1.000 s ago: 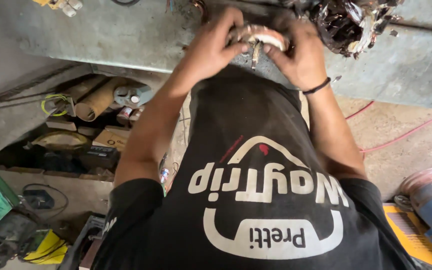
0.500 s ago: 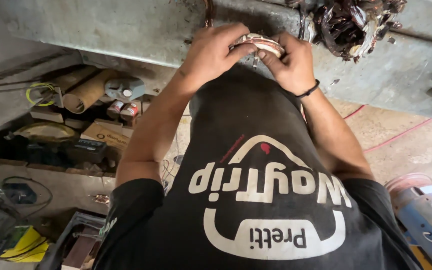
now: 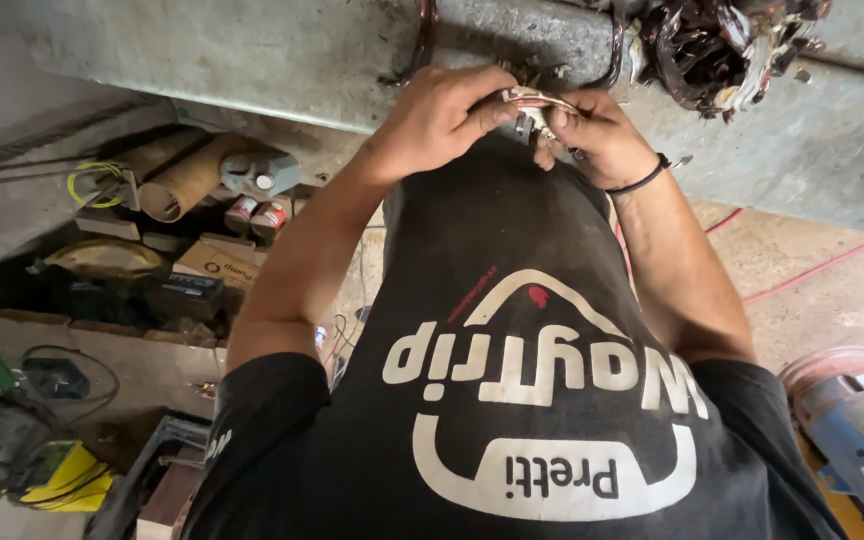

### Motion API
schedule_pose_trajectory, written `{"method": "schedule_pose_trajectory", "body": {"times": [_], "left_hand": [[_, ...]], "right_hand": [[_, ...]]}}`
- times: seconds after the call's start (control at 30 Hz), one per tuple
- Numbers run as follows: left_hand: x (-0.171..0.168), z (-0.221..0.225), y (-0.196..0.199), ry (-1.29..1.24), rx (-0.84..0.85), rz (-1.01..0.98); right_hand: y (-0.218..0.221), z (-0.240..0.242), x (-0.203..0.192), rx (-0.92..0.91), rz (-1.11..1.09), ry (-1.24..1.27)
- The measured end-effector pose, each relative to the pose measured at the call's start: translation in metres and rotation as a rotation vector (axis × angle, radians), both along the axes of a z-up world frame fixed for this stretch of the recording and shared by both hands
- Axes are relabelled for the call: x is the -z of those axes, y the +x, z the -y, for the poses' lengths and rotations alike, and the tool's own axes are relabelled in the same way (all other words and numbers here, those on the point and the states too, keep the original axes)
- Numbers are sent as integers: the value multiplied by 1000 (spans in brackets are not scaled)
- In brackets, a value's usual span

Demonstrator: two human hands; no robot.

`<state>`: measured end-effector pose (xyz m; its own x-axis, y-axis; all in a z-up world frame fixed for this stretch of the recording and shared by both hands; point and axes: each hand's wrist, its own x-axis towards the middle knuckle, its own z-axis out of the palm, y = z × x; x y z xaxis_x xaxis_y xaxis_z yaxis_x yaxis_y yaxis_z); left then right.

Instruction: Stripping copper windings from an electric motor or transformer core by hand

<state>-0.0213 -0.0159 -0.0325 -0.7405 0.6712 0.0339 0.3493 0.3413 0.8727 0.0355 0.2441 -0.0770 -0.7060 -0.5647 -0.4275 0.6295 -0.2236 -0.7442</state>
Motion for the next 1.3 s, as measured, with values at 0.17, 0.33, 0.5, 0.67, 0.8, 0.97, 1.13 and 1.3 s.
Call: {"method": "schedule_pose_trajectory", "body": {"times": [0.17,0.33,0.5,0.67,0.8,0.97,1.13,1.3], "left_hand": [[-10,-5,-5,98,70,-146],[-8,-12,3,-10,-126,24],[-14,-7,-2,16,-300,539],[-15,-10,-2,-20,-240,705],[-18,-14,2,14,-265,647],[-13,-11,10,-191,-202,71],[-25,-7,1,-321,-293,105],[6,-15,10,-238,-398,-37]], "right_hand": [[6,-6,9,3,172,-309],[-16,-12,-13,-52,-329,277],[-19,7,-65,119,-1149,1004],[-30,7,-66,69,-1575,1212],[-30,0,-46,19,-1534,1215],[-32,4,-27,33,-1202,1040],[-33,18,-45,-4,-1204,954],[-11,43,-88,-20,-1524,947]]}}
